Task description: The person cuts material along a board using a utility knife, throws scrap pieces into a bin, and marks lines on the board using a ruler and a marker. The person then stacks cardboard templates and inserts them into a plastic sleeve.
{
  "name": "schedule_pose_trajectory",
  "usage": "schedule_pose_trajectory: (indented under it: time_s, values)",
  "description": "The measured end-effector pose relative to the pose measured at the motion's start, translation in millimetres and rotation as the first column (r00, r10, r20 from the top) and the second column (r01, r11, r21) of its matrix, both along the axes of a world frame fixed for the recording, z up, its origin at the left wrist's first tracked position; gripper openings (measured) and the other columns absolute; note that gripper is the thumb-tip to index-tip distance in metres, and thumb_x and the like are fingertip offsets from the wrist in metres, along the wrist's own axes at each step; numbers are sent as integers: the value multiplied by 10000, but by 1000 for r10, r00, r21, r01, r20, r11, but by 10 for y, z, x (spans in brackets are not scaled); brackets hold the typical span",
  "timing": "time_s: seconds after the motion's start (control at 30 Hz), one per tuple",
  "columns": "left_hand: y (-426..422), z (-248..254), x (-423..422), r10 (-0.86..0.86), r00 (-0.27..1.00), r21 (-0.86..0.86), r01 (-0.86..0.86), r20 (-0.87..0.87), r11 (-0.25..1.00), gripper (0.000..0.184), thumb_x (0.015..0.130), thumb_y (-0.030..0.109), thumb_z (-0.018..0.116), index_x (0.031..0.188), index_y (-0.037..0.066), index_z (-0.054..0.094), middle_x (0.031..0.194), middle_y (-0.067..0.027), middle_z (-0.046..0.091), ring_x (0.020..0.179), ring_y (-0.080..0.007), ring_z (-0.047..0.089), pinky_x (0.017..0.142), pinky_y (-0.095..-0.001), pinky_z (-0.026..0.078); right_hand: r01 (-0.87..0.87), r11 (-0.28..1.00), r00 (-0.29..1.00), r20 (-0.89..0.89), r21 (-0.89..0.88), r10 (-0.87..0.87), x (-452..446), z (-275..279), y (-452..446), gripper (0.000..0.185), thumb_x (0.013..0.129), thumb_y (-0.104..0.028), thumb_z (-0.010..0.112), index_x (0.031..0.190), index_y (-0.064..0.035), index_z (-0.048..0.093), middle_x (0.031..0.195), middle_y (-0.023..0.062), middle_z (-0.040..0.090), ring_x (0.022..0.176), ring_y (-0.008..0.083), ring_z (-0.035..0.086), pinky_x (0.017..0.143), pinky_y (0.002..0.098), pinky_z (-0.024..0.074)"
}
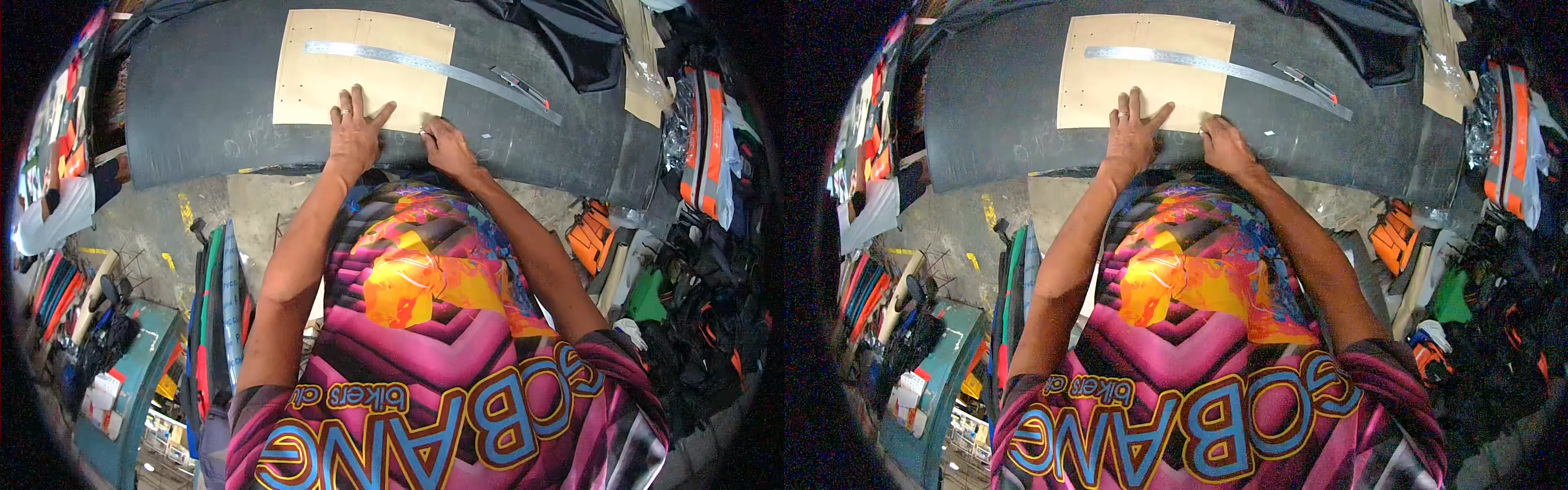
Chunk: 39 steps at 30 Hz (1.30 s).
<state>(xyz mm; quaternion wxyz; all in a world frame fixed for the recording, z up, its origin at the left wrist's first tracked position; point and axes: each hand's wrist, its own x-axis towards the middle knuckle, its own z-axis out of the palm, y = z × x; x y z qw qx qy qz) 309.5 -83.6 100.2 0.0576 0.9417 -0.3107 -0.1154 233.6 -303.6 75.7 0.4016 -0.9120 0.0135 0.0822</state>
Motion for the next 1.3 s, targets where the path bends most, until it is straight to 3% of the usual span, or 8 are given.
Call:
schedule_pose_trajectory:
  time_s: [0.07, 0.13, 0.17, 0.23, 0.27, 0.33, 1.07, 1.3]
  values:
    - [-2, -1, 1, -1, 1000, 12, 1, -5, 1000, 784, 798, 224, 739, 1517, 377, 465, 1577, -305, 274, 1430, -515, 315, 1089, -577, 357, 12, 1000, 1000, -3, -3, -12, 15, -3, 12, 120, 936, -95, 606, 984, 14, 593, 952, 236, 637, 908, 435, 631, 822, 500, 504]
    - [-13, 13, 13, -2, 1000, 19, 3, -9, 1000, 785, 800, 226, 741, 1518, 378, 463, 1578, -304, 272, 1432, -514, 315, 1092, -575, 357, -76, 993, 994, -80, -90, 69, 22, -11, 3, 298, 947, -81, 573, 1216, 42, 601, 1096, 268, 653, 1052, 453, 640, 938, 500, 521]
    - [-18, 17, 15, -5, 1000, 44, 5, -9, 999, 785, 803, 227, 740, 1521, 380, 460, 1581, -304, 269, 1435, -515, 314, 1095, -577, 355, -75, 993, 994, -83, -91, 67, 18, -37, 0, 298, 947, -81, 573, 1216, 42, 601, 1096, 268, 653, 1052, 453, 640, 938, 500, 521]
    - [-30, 7, 17, -7, 1000, 70, 8, -11, 998, 785, 806, 229, 739, 1523, 382, 457, 1583, -305, 266, 1437, -516, 312, 1099, -578, 353, -134, 982, 990, 21, -133, 138, 19, -93, 22, 350, 948, -85, 567, 1273, 43, 585, 1121, 266, 655, 1053, 449, 650, 938, 493, 535]
    - [-33, 6, 18, -7, 1000, 75, 8, -16, 997, 782, 812, 228, 734, 1525, 385, 454, 1586, -303, 264, 1440, -516, 309, 1103, -579, 351, -135, 982, 990, 20, -131, 139, 14, -105, 40, 350, 948, -85, 567, 1273, 43, 585, 1121, 266, 655, 1053, 449, 650, 938, 493, 535]
    - [-26, 4, 10, -6, 1000, 82, 7, -20, 997, 779, 817, 227, 730, 1526, 387, 451, 1589, -302, 261, 1443, -516, 306, 1107, -581, 348, -42, 997, 998, 52, -57, 45, 2, -100, 78, 147, 948, -83, 573, 1035, 35, 589, 1000, 247, 625, 968, 450, 621, 844, 515, 507]
    - [-25, -51, 23, 8, 998, 97, -2, -60, 995, 807, 828, 213, 723, 1553, 384, 414, 1619, -308, 214, 1470, -524, 263, 1136, -592, 316, -51, 982, 998, -54, -184, 42, 27, -63, 94, 165, 934, -87, 558, 1029, 41, 601, 1035, 280, 642, 995, 471, 629, 894, 524, 508]
    - [-18, -57, 23, 9, 999, 46, -7, -45, 999, 803, 831, 232, 727, 1553, 388, 413, 1617, -304, 222, 1462, -521, 275, 1124, -586, 324, 143, 983, 988, -39, -111, -148, -32, 108, -83, 124, 939, -104, 616, 987, 8, 591, 957, 258, 647, 941, 464, 641, 829, 523, 503]
